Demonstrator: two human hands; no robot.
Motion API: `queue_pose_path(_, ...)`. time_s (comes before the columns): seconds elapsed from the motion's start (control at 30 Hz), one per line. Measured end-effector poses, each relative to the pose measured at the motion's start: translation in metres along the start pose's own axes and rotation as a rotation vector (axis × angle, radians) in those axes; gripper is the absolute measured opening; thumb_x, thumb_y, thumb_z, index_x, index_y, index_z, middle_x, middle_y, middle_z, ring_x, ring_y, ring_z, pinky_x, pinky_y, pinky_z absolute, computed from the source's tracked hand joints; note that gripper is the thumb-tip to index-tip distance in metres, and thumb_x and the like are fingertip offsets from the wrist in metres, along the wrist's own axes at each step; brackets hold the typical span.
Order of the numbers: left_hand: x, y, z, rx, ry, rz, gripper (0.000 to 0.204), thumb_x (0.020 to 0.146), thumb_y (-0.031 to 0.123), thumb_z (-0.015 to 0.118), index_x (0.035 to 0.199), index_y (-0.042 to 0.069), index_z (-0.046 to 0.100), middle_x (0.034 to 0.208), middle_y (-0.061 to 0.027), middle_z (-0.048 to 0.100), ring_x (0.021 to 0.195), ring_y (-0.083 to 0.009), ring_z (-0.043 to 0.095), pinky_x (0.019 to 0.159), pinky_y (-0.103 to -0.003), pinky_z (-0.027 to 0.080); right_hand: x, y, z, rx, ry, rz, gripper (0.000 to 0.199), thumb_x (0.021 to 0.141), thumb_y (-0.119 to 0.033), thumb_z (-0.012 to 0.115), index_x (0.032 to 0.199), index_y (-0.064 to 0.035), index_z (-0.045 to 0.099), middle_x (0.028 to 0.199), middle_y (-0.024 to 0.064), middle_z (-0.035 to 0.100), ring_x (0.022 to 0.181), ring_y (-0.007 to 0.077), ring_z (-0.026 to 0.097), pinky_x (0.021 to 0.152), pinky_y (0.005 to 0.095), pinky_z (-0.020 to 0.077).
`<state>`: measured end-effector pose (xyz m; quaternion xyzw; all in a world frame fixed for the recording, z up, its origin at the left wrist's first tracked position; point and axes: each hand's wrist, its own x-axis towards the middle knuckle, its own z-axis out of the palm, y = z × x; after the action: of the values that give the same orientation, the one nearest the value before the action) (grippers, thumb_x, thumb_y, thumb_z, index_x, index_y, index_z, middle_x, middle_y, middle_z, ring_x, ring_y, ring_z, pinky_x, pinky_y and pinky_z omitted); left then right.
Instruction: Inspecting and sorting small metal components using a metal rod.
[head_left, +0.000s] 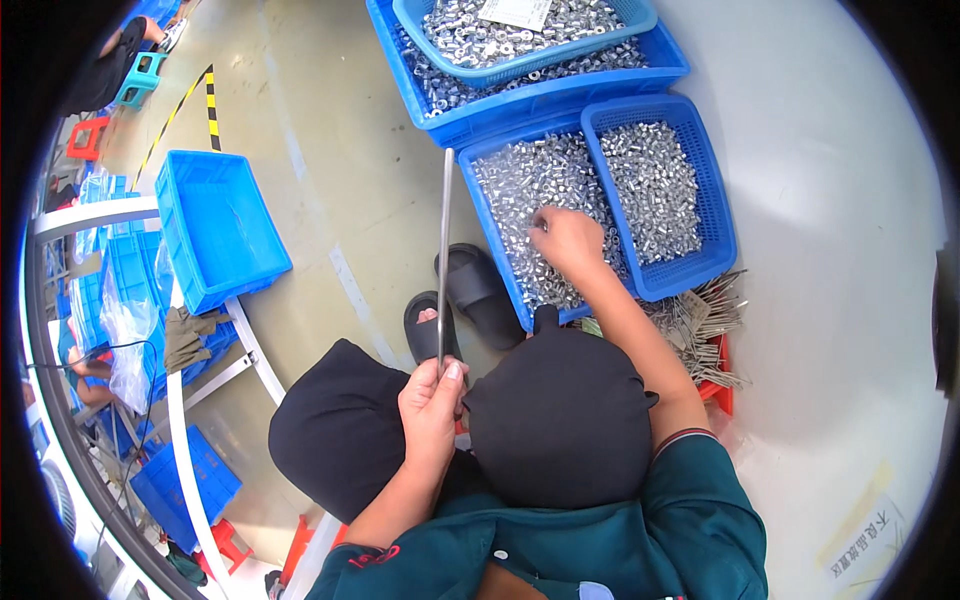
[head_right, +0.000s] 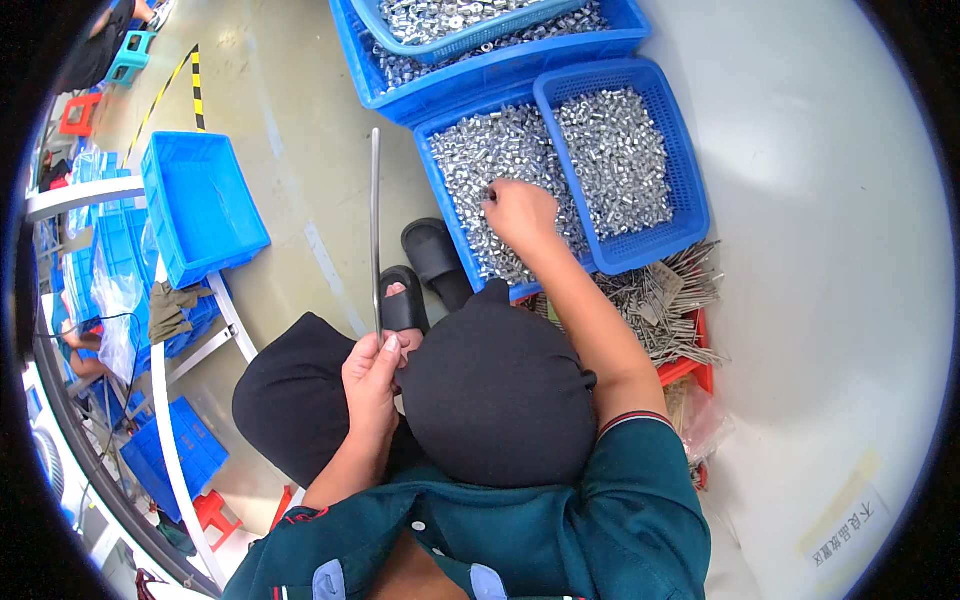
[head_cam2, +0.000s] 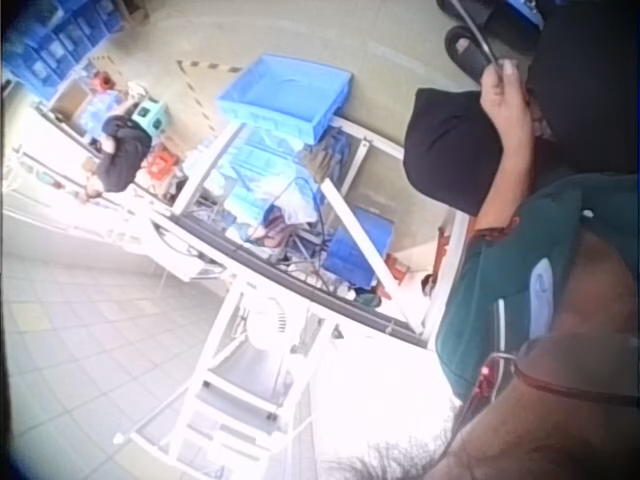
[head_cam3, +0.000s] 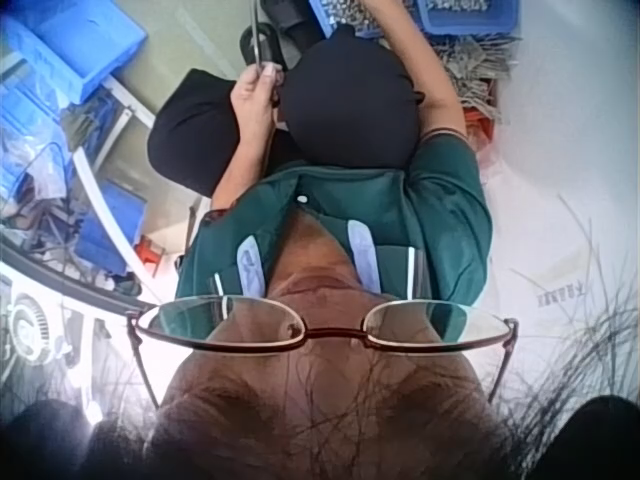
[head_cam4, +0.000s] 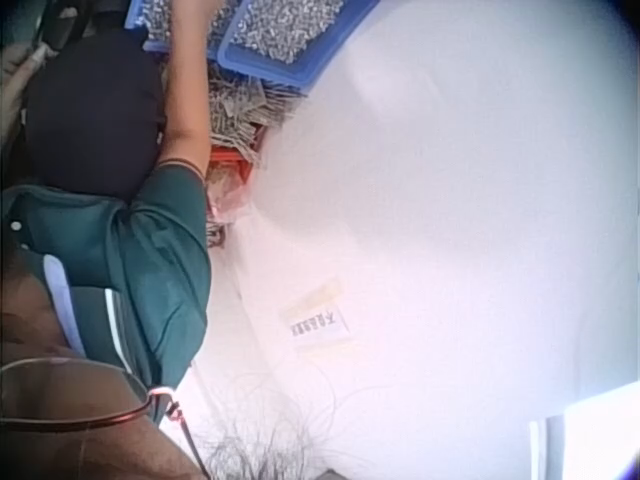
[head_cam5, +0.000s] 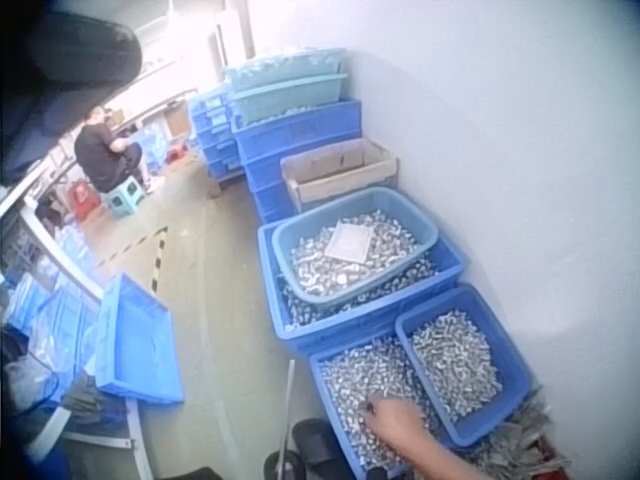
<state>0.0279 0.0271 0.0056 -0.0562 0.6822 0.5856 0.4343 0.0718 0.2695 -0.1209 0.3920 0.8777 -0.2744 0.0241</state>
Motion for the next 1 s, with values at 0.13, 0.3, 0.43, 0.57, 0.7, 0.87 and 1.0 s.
queue_pose_path(0.13, -0.001, 0.001, 0.001, -0.028, -0.013, 0.006, 0.013, 0.088, 0.013, 0.054, 0.088, 0.001, 0.058, 0.065, 0.0037, 0.049, 0.051, -0.0019, 0.038, 0.047, -0.016, 0.030, 0.011, -0.001, 0.014, -0.090, 0.049, 0.011, 0.014, 0.071, -0.018, 0.057, 0.074, -0.0067, 0.063, 0.074, 0.0130, 0.064, 0.071, 0.0323, 0.062, 0.063, 0.0441, 0.0482)
queue_pose_path(0.3, 0.001, 0.001, 0.002, 0.000, -0.010, -0.005, 0.013, 0.088, 0.013, 0.054, 0.088, 0.000, 0.058, 0.064, 0.0039, 0.049, 0.052, -0.0018, 0.037, 0.048, -0.017, 0.030, 0.011, 0.000, 0.020, -0.065, 0.138, -0.022, 0.014, 0.070, -0.018, 0.055, 0.071, -0.0059, 0.062, 0.073, 0.0140, 0.063, 0.070, 0.0326, 0.062, 0.062, 0.0445, 0.0478)
queue_pose_path(0.43, 0.000, 0.001, -0.002, -0.008, -0.007, 0.003, 0.014, 0.088, 0.014, 0.054, 0.087, 0.000, 0.058, 0.064, 0.0037, 0.049, 0.052, -0.0020, 0.037, 0.048, -0.017, 0.030, -0.002, -0.002, -0.004, 0.262, 0.032, 0.081, 0.018, 0.074, -0.021, 0.056, 0.078, -0.0048, 0.064, 0.070, 0.0117, 0.063, 0.067, 0.0259, 0.062, 0.060, 0.0359, 0.0472)
queue_pose_path(0.57, 0.000, 0.001, 0.000, 0.001, -0.022, 0.018, 0.015, 0.088, 0.014, 0.054, 0.087, 0.000, 0.058, 0.064, 0.0033, 0.049, 0.052, -0.0022, 0.037, 0.048, -0.017, 0.030, -0.016, 0.031, -0.005, 1.087, -0.166, 0.160, 0.011, 0.080, -0.015, 0.056, 0.083, -0.0044, 0.058, 0.067, -0.0019, 0.051, 0.057, 0.0084, 0.047, 0.051, 0.0228, 0.0360)
queue_pose_path(0.7, -0.002, 0.001, -0.001, 0.008, -0.013, 0.018, 0.015, 0.088, 0.015, 0.054, 0.086, 0.001, 0.058, 0.065, 0.0027, 0.050, 0.052, -0.0021, 0.037, 0.048, -0.017, 0.030, -0.032, 0.041, -0.006, 1.669, -0.376, 0.265, 0.010, 0.080, -0.013, 0.055, 0.087, -0.0071, 0.052, 0.072, 0.0024, 0.055, 0.061, 0.0100, 0.050, 0.054, 0.0244, 0.0390)
queue_pose_path(0.87, 0.000, -0.006, -0.002, 0.017, -0.004, 0.084, 0.015, 0.088, 0.015, 0.055, 0.086, 0.001, 0.059, 0.068, 0.0034, 0.051, 0.055, -0.0016, 0.039, 0.049, -0.016, 0.029, -0.053, 0.048, -0.010, 1.866, -0.303, 0.298, 0.011, 0.081, -0.009, 0.052, 0.091, -0.0040, 0.051, 0.075, 0.0072, 0.055, 0.061, 0.0142, 0.050, 0.055, 0.0258, 0.0395)
queue_pose_path(1.0, 0.007, -0.025, -0.005, -0.017, -0.007, 0.162, 0.010, 0.088, 0.009, 0.054, 0.082, 0.002, 0.057, 0.073, 0.0022, 0.053, 0.062, -0.0036, 0.043, 0.058, -0.017, 0.036, -0.087, 0.072, -0.017, 1.925, -0.269, 0.265, 0.011, 0.081, -0.009, 0.053, 0.091, -0.0041, 0.051, 0.076, 0.0076, 0.055, 0.061, 0.0143, 0.051, 0.052, 0.0262, 0.0381)
